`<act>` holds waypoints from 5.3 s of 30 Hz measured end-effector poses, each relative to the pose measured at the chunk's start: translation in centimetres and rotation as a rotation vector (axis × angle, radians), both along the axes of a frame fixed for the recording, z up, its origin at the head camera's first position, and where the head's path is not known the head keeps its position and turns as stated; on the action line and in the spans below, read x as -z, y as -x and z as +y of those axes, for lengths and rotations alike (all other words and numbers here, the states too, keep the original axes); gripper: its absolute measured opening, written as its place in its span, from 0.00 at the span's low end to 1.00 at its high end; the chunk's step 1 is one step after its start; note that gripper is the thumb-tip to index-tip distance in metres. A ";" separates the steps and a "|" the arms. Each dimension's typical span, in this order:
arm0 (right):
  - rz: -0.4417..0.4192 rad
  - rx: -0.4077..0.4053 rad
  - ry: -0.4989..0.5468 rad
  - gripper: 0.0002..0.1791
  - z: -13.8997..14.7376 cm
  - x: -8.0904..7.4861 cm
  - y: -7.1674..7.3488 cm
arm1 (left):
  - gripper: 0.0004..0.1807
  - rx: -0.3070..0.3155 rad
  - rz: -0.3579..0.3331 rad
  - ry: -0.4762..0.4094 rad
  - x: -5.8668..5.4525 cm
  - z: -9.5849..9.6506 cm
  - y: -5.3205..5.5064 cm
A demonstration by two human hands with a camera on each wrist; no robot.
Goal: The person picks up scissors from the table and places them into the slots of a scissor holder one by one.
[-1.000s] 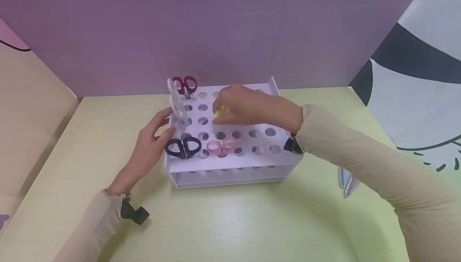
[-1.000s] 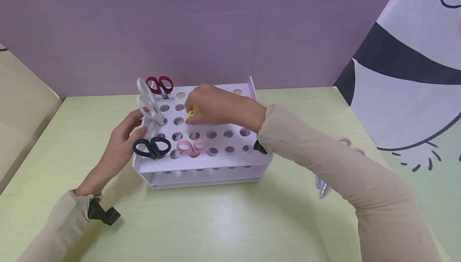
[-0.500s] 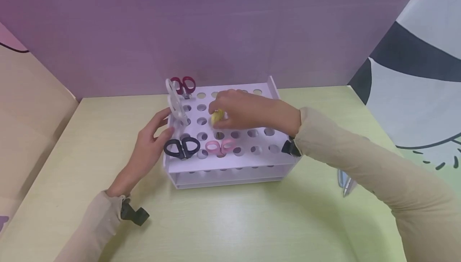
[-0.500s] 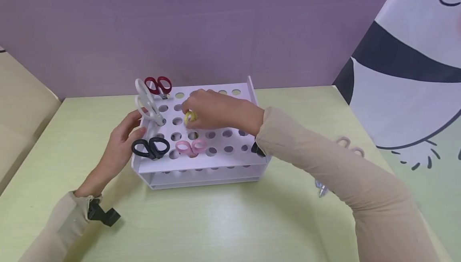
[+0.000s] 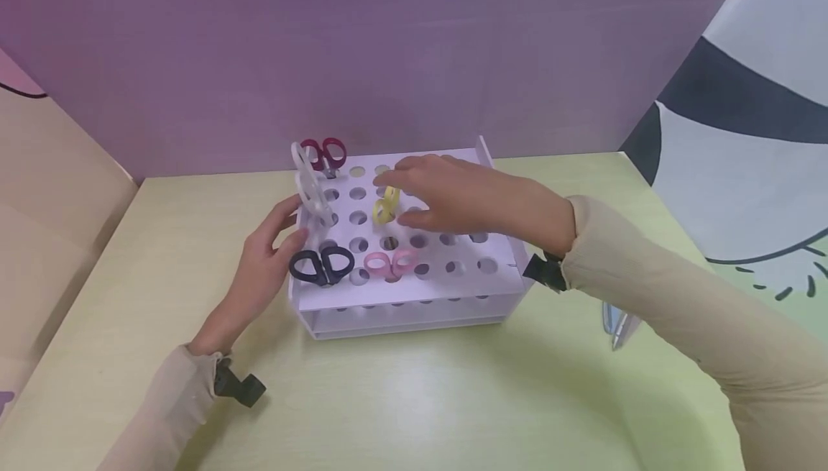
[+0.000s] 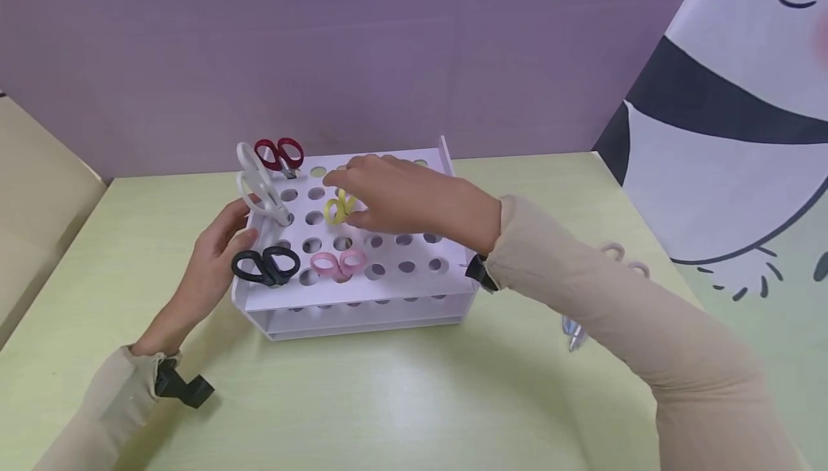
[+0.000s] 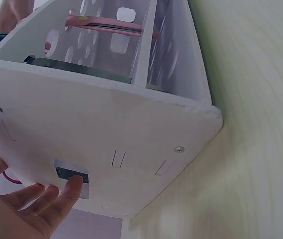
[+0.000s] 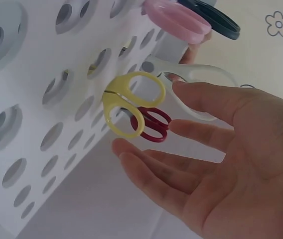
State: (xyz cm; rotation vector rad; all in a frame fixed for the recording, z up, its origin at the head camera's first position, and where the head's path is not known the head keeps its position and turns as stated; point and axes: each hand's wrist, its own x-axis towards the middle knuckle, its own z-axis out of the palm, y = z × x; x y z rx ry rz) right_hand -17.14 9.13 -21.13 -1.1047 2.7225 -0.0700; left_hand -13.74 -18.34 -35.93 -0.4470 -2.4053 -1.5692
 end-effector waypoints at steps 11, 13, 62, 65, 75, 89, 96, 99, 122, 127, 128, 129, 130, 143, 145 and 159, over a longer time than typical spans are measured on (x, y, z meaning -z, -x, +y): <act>0.026 0.047 0.066 0.30 1.6 -0.1 -0.7 | 0.26 0.001 0.000 -0.013 0.2 -0.2 0.2; 0.028 0.045 0.078 0.30 1.9 -0.1 -0.7 | 0.26 0.000 0.001 -0.013 0.3 -0.2 0.2; 0.163 0.280 0.430 0.23 16.7 6.3 -5.2 | 0.26 -0.023 0.007 -0.032 0.8 -0.7 0.1; 0.173 0.296 0.431 0.23 18.1 7.3 -5.2 | 0.26 -0.020 0.007 -0.036 1.0 -0.6 0.2; 0.167 0.377 0.428 0.23 22.7 10.6 -4.9 | 0.26 -0.015 0.008 -0.036 1.2 -0.5 0.4; 0.071 0.576 0.531 0.24 25.7 13.9 -5.0 | 0.26 -0.026 0.017 -0.038 0.9 -0.4 0.3; -0.017 0.676 0.543 0.28 27.1 15.5 -4.8 | 0.26 -0.030 0.012 -0.052 0.8 -0.3 0.2; -0.014 0.687 0.523 0.29 27.7 16.3 -4.5 | 0.26 -0.029 0.006 -0.062 0.8 -0.3 0.2; 0.069 0.668 0.384 0.33 28.3 17.0 -3.8 | 0.26 -0.018 -0.006 -0.080 0.6 -0.2 0.1; 0.073 0.672 0.375 0.33 28.3 17.1 -3.9 | 0.26 -0.014 0.000 -0.081 0.7 -0.2 0.2; 0.079 0.670 0.375 0.33 28.2 17.1 -3.9 | 0.26 -0.014 -0.001 -0.080 0.7 -0.2 0.2; 0.086 0.666 0.376 0.32 28.2 17.1 -3.9 | 0.26 -0.015 -0.003 -0.079 0.8 -0.2 0.2; 0.090 0.663 0.378 0.33 28.2 17.2 -3.9 | 0.26 -0.015 -0.005 -0.078 0.7 -0.2 0.2; 0.167 0.706 0.480 0.28 27.9 17.1 -4.2 | 0.27 -0.011 -0.010 -0.046 0.5 -0.1 0.0; 0.179 0.730 0.511 0.25 27.9 17.0 -4.4 | 0.27 -0.012 -0.009 -0.041 0.5 -0.2 -0.1; 0.138 0.811 0.638 0.16 29.1 16.6 -4.9 | 0.27 -0.012 -0.007 -0.049 0.7 -0.1 0.1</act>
